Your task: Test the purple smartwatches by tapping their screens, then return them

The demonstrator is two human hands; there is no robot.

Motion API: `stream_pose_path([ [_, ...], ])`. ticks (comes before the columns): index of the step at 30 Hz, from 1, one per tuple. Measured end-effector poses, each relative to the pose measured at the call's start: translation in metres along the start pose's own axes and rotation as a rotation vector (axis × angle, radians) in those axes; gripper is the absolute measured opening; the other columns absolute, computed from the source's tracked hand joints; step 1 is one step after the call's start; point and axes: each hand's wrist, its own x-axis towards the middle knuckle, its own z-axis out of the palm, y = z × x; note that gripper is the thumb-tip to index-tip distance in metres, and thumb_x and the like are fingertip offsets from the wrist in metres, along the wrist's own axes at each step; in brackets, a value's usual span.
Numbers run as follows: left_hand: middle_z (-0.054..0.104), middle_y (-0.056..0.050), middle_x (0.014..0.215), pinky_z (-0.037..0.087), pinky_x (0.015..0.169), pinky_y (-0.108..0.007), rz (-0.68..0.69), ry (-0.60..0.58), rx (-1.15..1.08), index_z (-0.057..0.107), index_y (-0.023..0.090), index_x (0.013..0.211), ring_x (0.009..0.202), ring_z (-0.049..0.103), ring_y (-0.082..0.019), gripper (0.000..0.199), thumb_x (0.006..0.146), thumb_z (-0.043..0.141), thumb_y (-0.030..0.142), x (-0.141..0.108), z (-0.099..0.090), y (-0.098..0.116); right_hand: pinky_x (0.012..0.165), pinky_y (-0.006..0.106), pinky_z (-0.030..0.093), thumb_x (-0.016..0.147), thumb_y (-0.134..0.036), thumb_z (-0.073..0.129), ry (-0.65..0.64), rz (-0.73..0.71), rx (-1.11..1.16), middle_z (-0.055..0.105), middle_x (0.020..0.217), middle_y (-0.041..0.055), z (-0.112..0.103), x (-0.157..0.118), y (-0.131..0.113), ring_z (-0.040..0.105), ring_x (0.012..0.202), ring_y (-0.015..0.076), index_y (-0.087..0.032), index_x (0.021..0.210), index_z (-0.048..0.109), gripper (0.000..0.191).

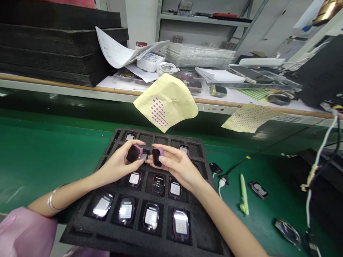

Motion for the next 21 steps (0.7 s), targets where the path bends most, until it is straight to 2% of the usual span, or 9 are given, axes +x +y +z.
stream_pose_path([
  [4, 0.056, -0.001, 0.091, 0.043, 0.073, -0.026, -0.012, 0.005, -0.003, 0.046, 0.020, 0.117, 0.079, 0.054, -0.015, 0.036, 0.082, 0.056, 0.020, -0.0001, 0.0023, -0.0004, 0.101, 0.049, 0.044, 0.082, -0.028, 0.072, -0.006, 0.023, 0.008, 0.073, 0.103, 0.0080, -0.0020, 0.0002, -0.0004, 0.068, 0.099, 0.0259, -0.022, 0.119, 0.065, 0.038],
  [10, 0.054, 0.001, 0.085, 0.041, 0.068, -0.024, -0.011, -0.032, 0.047, 0.049, 0.019, 0.098, 0.075, 0.051, -0.014, 0.026, 0.074, 0.054, 0.010, 0.0023, 0.0003, 0.0007, 0.096, 0.043, 0.050, 0.080, -0.021, 0.073, -0.012, 0.029, -0.040, 0.074, 0.101, 0.0081, 0.0036, -0.0019, -0.0021, 0.070, 0.096, 0.0243, -0.021, 0.115, 0.067, 0.035],
  [15, 0.054, 0.000, 0.086, 0.042, 0.067, -0.024, -0.013, -0.014, -0.002, 0.048, 0.020, 0.108, 0.076, 0.052, -0.015, 0.032, 0.078, 0.054, 0.016, 0.0017, -0.0005, 0.0029, 0.092, 0.042, 0.053, 0.076, -0.022, 0.075, -0.009, 0.005, -0.055, 0.074, 0.102, 0.0088, 0.0047, -0.0031, -0.0050, 0.070, 0.096, 0.0252, -0.021, 0.111, 0.070, 0.036],
  [21, 0.056, -0.001, 0.088, 0.043, 0.069, -0.025, -0.032, -0.029, -0.015, 0.051, 0.020, 0.105, 0.078, 0.053, -0.016, 0.031, 0.075, 0.055, 0.014, 0.0035, -0.0011, 0.0023, 0.094, 0.042, 0.051, 0.076, -0.023, 0.076, 0.013, -0.021, -0.090, 0.074, 0.101, 0.0092, 0.0034, -0.0059, -0.0083, 0.070, 0.095, 0.0260, -0.021, 0.111, 0.070, 0.035],
])
